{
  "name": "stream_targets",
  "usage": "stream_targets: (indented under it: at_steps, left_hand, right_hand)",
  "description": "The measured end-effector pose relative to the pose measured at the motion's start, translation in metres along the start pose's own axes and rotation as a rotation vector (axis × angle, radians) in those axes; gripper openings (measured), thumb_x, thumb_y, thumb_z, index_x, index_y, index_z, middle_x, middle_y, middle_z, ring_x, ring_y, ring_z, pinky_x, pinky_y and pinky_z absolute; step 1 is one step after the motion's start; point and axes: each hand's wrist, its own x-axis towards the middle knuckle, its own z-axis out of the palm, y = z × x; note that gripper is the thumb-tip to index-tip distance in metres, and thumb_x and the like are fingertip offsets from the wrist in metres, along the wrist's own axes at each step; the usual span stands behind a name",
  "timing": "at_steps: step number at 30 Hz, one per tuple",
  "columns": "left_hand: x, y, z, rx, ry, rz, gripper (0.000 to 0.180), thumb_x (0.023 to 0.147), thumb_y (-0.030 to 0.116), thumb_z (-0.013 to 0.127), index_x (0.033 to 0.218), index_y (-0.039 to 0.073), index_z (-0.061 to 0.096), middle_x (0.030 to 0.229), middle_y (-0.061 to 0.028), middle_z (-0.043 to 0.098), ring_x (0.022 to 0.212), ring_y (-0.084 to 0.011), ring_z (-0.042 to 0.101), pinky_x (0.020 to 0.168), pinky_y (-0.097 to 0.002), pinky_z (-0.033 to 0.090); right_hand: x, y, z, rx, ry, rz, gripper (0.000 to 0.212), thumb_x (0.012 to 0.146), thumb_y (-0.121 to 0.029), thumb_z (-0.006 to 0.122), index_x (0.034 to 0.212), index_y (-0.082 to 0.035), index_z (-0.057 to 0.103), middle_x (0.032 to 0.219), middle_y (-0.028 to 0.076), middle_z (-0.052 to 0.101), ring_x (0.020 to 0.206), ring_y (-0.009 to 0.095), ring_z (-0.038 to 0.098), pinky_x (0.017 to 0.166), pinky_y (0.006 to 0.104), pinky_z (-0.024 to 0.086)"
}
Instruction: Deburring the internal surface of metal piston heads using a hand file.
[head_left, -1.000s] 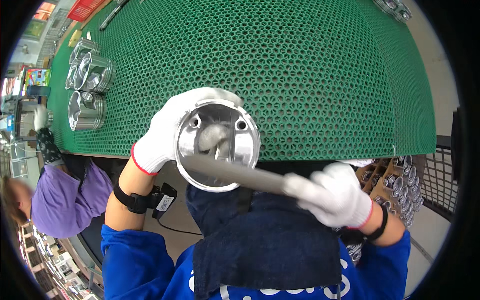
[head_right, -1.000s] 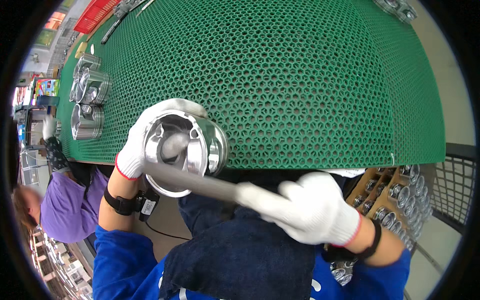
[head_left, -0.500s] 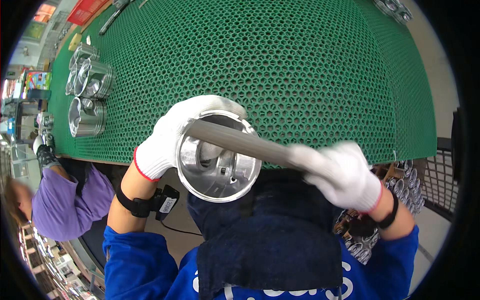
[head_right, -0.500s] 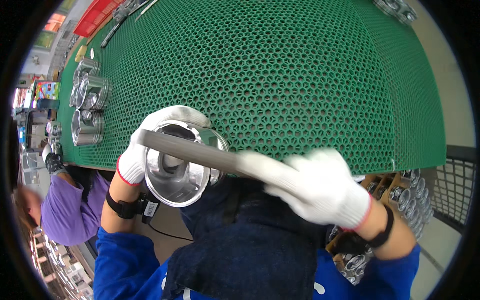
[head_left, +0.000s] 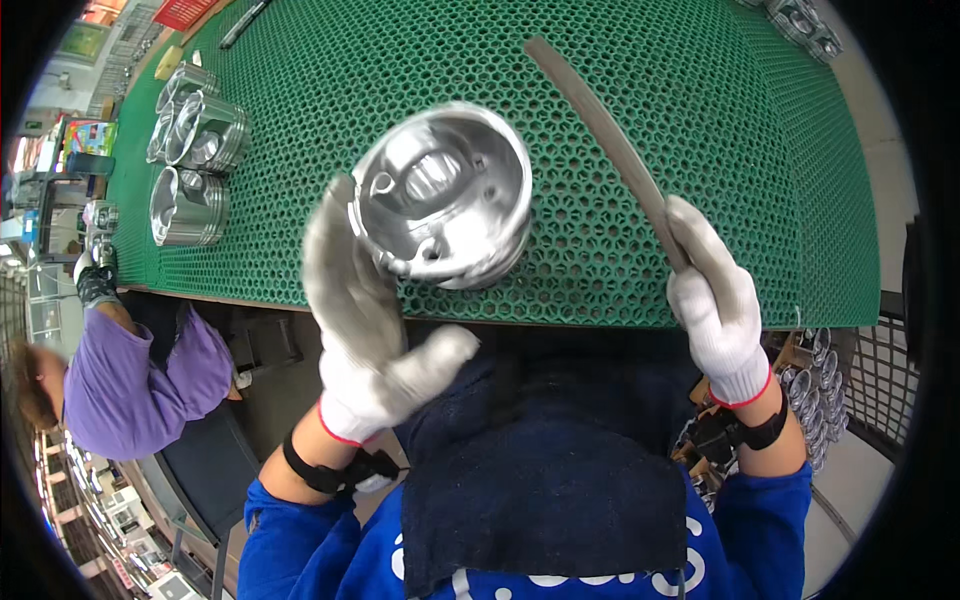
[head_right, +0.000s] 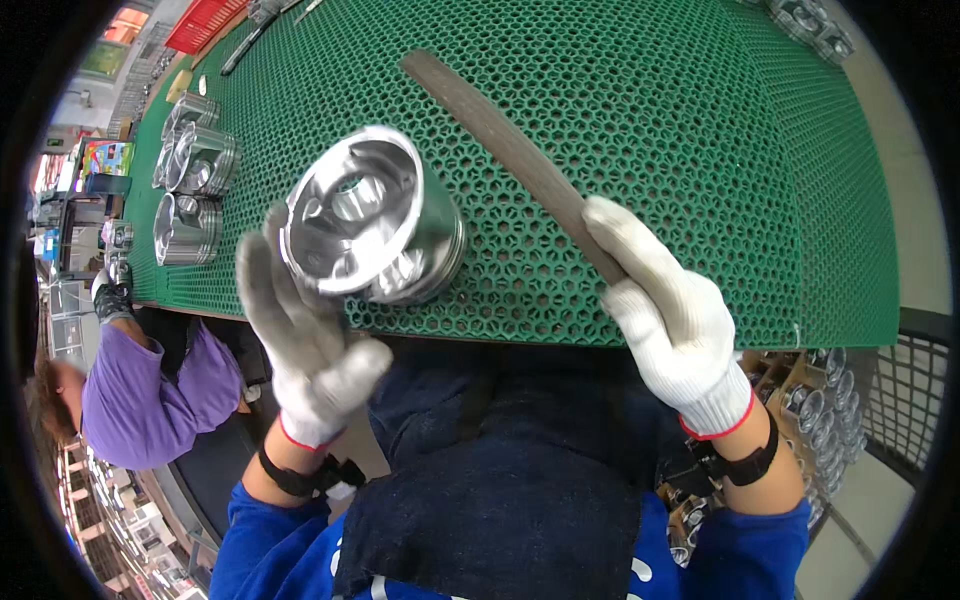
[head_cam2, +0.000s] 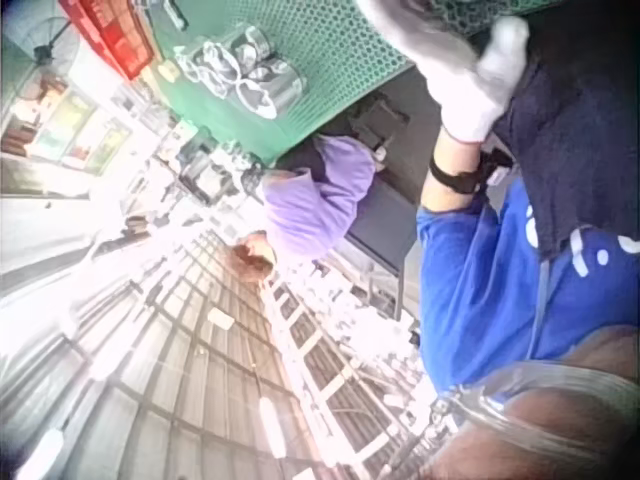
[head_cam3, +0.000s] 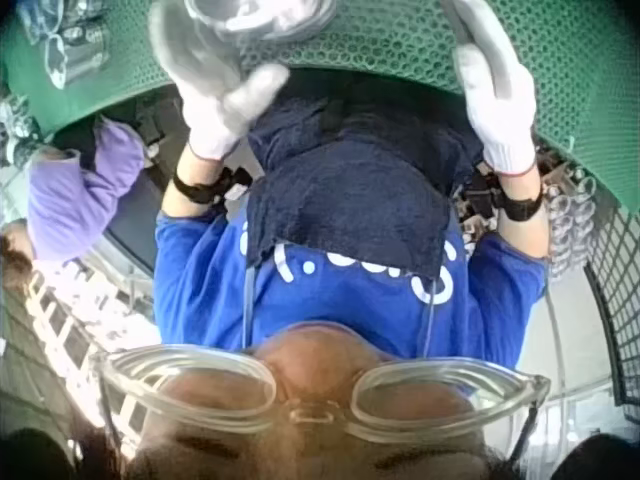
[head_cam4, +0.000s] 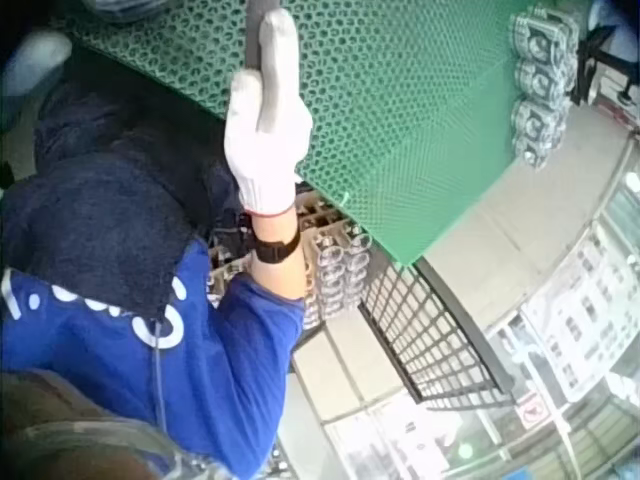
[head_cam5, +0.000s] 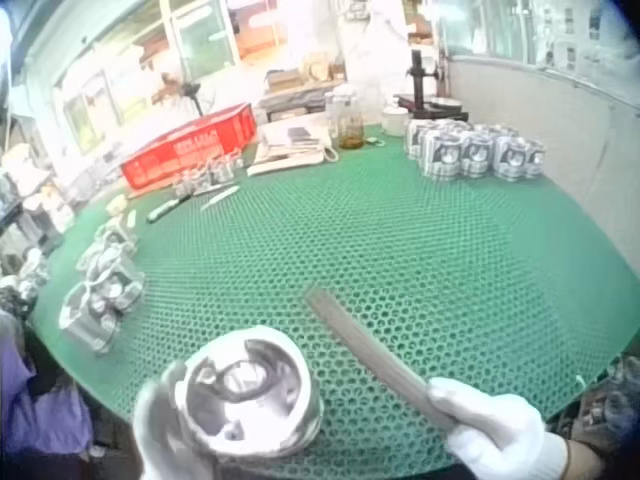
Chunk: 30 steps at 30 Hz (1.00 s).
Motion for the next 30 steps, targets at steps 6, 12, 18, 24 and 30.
stream_targets:
  at_steps: [6, 12, 18, 24, 30]
  left_hand:
    - [-0.003, 0.01, -0.015, 0.078, -0.102, -0.359, 0.08, 0.081, 0.001, 0.073, 0.147, -0.005, 0.029, 0.115, -0.0139, 0.062, 0.109, -0.0176, 0.059, 0.102, -0.0365, 0.042]
    - [0.034, -0.007, -0.021, 0.274, -0.185, -0.138, 0.058, 0.085, 0.011, 0.073, 0.136, -0.001, 0.048, 0.12, -0.0146, 0.062, 0.11, -0.0221, 0.06, 0.095, -0.0355, 0.049]
    - [0.067, -0.019, 0.001, 0.406, -0.408, -0.407, 0.059, 0.079, 0.022, 0.08, 0.13, 0.005, 0.055, 0.117, -0.0129, 0.066, 0.103, -0.0216, 0.066, 0.087, -0.0336, 0.054]
    - [0.08, -0.019, -0.005, 0.079, -0.615, -0.353, 0.052, 0.08, 0.033, 0.075, 0.118, -0.001, 0.062, 0.112, -0.0129, 0.067, 0.1, -0.0205, 0.066, 0.09, -0.0342, 0.053]
    - [0.082, -0.032, 0.0, 0.008, -0.656, -0.314, 0.05, 0.085, 0.033, 0.071, 0.118, -0.004, 0.062, 0.116, -0.0153, 0.065, 0.103, -0.0213, 0.065, 0.087, -0.0348, 0.055]
  right_hand:
    - [-0.016, 0.002, -0.008, -0.251, -0.058, -0.267, 0.047, 0.083, -0.007, 0.058, 0.129, 0.001, 0.057, 0.123, 0.017, 0.065, 0.07, 0.026, 0.07, 0.07, 0.031, 0.056]
    - [-0.06, -0.009, -0.028, -0.224, -0.172, -0.153, 0.043, 0.085, -0.014, 0.06, 0.125, 0.002, 0.06, 0.087, 0.013, 0.07, 0.063, 0.028, 0.069, 0.067, 0.0351, 0.056]
    - [0.004, -0.018, 0.008, -0.474, -0.182, -0.165, 0.046, 0.087, -0.022, 0.064, 0.133, -0.02, 0.06, 0.068, 0.005, 0.064, 0.052, 0.023, 0.061, 0.048, 0.0347, 0.048]
    - [-0.02, -0.014, -0.003, -0.562, -0.274, -0.387, 0.059, 0.074, -0.03, 0.073, 0.131, -0.024, 0.062, 0.058, 0.002, 0.052, 0.042, 0.016, 0.05, 0.039, 0.0299, 0.038]
    - [0.043, -0.02, 0.02, -0.466, -0.187, -0.349, 0.055, 0.075, -0.011, 0.067, 0.129, -0.01, 0.059, 0.065, 0.007, 0.059, 0.052, 0.027, 0.058, 0.047, 0.0378, 0.044]
